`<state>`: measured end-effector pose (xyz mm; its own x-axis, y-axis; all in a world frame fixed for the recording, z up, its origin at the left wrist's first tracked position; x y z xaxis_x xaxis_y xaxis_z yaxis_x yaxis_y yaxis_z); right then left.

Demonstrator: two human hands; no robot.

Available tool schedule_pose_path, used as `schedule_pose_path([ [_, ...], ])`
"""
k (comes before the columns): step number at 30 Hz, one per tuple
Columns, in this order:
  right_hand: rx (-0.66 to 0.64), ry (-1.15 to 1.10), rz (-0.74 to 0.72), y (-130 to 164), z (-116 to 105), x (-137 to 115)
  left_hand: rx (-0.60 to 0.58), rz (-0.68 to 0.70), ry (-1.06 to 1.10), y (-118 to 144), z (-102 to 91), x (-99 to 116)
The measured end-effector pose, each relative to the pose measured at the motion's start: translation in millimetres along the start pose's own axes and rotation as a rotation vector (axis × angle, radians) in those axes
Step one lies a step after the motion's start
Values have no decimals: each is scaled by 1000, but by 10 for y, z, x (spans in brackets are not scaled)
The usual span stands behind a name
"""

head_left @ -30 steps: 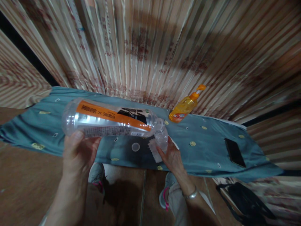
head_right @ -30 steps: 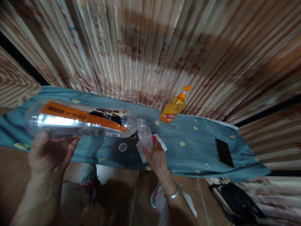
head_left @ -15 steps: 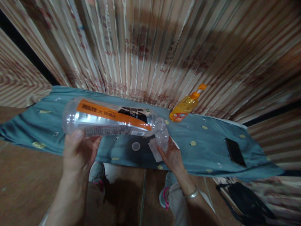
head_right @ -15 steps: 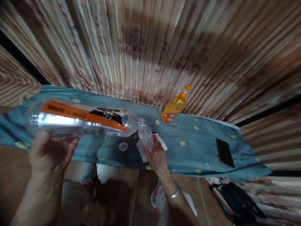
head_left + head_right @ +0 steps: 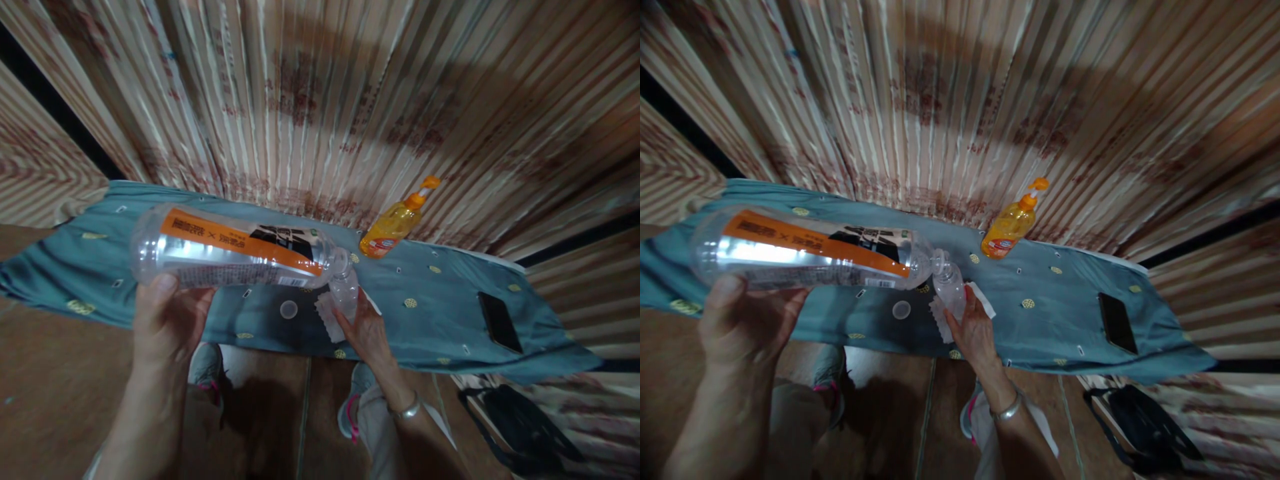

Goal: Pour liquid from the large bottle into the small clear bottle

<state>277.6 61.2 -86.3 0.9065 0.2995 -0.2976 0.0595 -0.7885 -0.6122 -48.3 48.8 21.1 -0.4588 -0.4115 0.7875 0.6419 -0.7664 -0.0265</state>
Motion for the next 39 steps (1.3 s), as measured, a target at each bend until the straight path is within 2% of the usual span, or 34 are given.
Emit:
schedule_pose_path([
  [39, 1, 7, -3, 3, 12, -6, -13, 2, -14, 7, 10, 8],
])
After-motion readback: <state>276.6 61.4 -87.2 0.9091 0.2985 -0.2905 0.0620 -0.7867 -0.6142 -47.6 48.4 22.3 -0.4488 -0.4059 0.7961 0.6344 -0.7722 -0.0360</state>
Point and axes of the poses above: each hand's wrist, its own y-axis away from the middle knuckle, its own z-axis out of the palm, x = y × z, the point moved 9 cm from there along -y, towards the middle knuckle, and after that the axes turned 7 degrees about x, right-handed, at the moved point
